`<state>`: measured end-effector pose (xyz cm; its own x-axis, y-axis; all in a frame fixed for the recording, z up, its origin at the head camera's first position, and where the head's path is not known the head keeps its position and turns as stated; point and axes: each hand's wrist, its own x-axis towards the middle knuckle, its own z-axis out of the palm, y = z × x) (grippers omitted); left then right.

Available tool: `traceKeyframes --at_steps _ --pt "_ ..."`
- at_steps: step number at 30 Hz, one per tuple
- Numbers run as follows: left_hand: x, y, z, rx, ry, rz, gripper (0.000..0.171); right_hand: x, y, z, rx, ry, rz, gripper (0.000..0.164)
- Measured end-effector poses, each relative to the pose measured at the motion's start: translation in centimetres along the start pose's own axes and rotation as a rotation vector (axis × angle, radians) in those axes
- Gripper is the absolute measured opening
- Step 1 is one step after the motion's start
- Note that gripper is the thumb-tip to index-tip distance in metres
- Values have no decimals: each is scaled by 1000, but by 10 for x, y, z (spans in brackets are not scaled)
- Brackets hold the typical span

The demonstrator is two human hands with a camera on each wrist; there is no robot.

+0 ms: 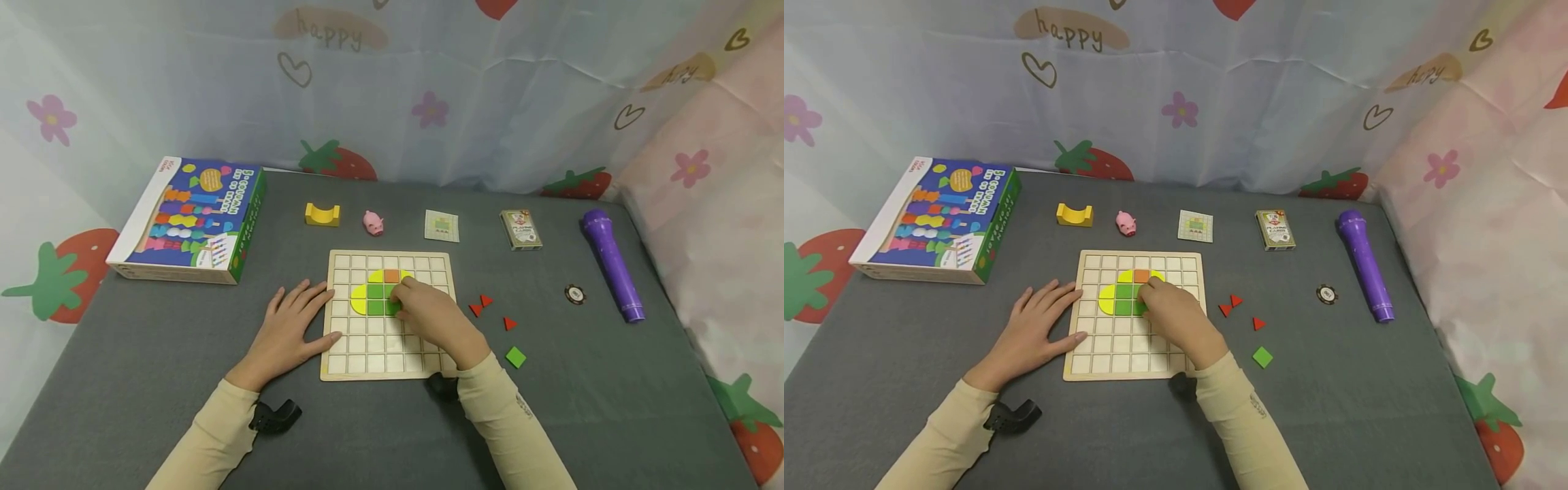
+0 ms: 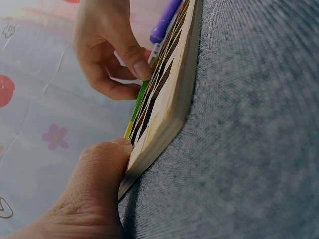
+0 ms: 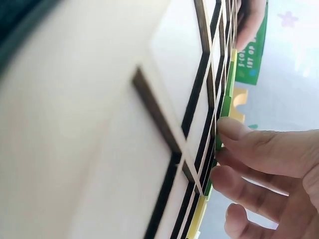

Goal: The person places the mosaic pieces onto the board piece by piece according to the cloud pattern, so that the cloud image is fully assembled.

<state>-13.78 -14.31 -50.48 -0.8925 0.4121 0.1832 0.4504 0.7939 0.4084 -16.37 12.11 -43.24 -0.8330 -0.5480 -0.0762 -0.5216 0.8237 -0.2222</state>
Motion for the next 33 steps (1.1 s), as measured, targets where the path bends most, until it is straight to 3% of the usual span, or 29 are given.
traceKeyframes --at_steps 9,14,18,26,33 --pt "0 -1 0 6 -6 -8 77 -11 4 -7 0 52 -2 22" --pt "0 0 -1 11 -1 -4 76 -38 15 -23 -1 134 16 28" --pt "0 0 -1 10 -3 1 76 -66 31 -31 7 154 88 28" --pt "0 1 -1 6 -5 -4 76 -120 67 -34 81 109 281 26" --pt "-1 1 -1 8 -6 -7 76 -140 81 -26 144 -53 406 28"
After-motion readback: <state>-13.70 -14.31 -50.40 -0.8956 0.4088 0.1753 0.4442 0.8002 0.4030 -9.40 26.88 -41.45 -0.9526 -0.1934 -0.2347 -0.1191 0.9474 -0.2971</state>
